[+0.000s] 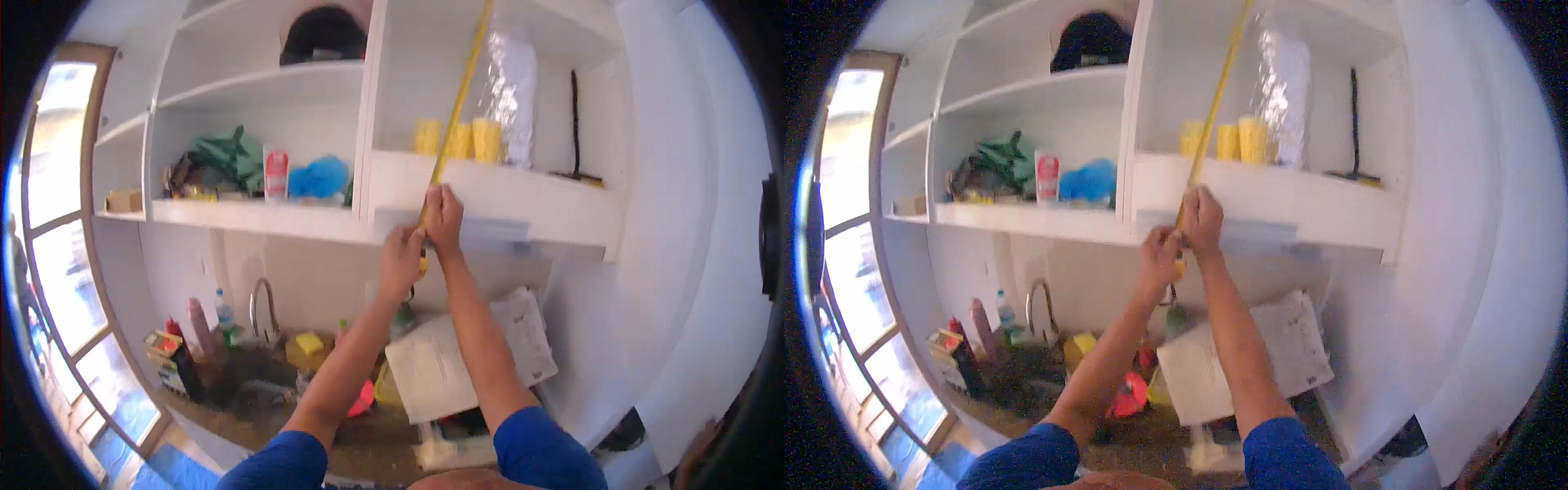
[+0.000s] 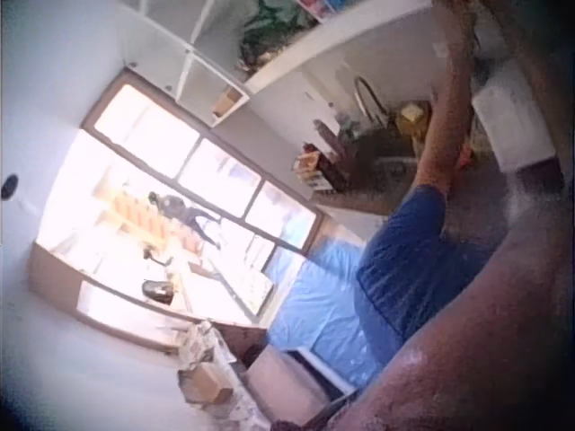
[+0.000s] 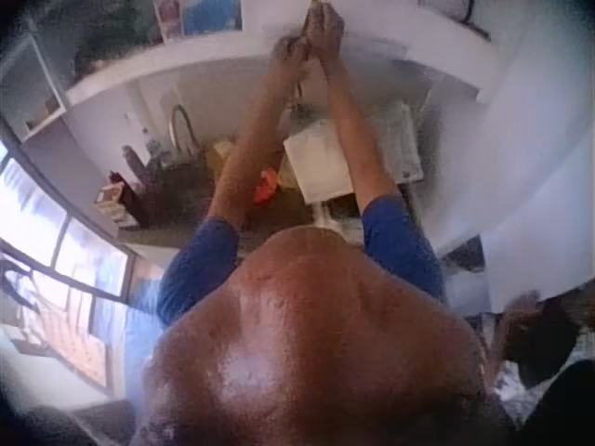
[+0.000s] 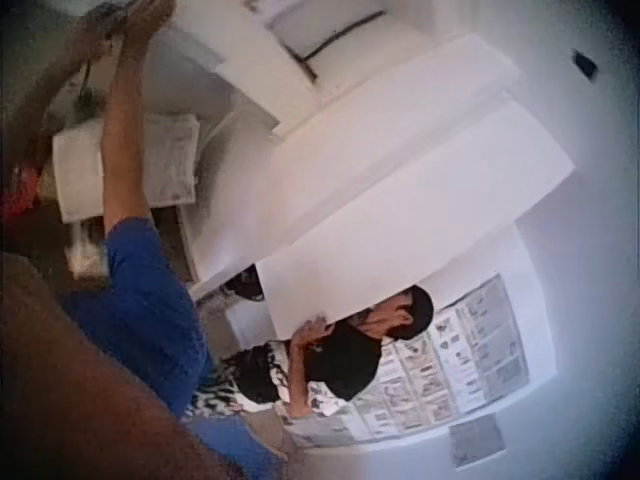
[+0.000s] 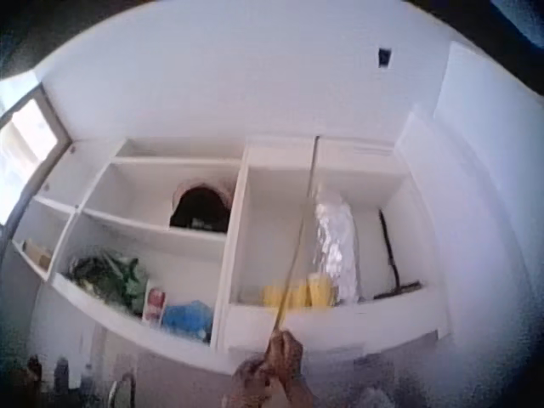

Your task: The person measures the height of a kitchen cabinet using a tape measure, extending the tape from the bottom to the top edge while other individuals are present in the room.

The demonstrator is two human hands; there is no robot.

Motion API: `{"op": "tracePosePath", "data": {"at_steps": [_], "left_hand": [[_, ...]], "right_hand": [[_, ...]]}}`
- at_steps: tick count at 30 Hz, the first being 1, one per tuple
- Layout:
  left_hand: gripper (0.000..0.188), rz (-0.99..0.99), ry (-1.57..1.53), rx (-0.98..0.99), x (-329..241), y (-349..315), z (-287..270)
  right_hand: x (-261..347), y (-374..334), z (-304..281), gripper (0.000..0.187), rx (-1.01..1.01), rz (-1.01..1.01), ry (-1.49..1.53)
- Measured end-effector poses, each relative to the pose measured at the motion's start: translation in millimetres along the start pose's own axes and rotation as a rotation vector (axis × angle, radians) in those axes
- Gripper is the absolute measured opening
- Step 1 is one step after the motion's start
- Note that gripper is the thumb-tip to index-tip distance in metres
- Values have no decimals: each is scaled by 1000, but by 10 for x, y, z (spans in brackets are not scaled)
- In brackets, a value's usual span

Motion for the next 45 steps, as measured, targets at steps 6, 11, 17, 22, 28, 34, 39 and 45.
{"op": "tracePosePath", "data": {"at_steps": [6,11,17,22,28,34,39,45], "left_hand": [[27,-419,-103,76,81,-1171,-369],[27,-609,-193,210,551,-2461,-686],[36,-705,-201,256,815,-3127,-1046],[40,-688,-275,226,736,-2979,-1005],[40,-719,-326,163,554,-2753,-929],[41,-690,-226,189,535,-2479,-1006],[43,-571,-190,196,709,-2362,-1112],[38,-719,-419,142,502,-1858,-951]], "right_hand": [[220,-111,8,34,19,43,61],[116,-47,-40,33,-5,10,49],[52,-55,6,31,41,35,-26],[65,-92,28,26,110,73,77],[95,-106,-27,14,190,-169,-68],[123,-108,-48,10,264,-355,-231],[136,-206,53,12,227,-385,-423],[318,-78,-44,12,260,-304,-334]]}}
Point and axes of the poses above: each hand's wrist, its own y-axis towards the middle knuckle, its own z-axis out of the palm, x = y × z, the point moved 1 cm from there along y, towards the middle knuckle, and after that the axes turned 12 degrees about z, right-handed, at the moved point
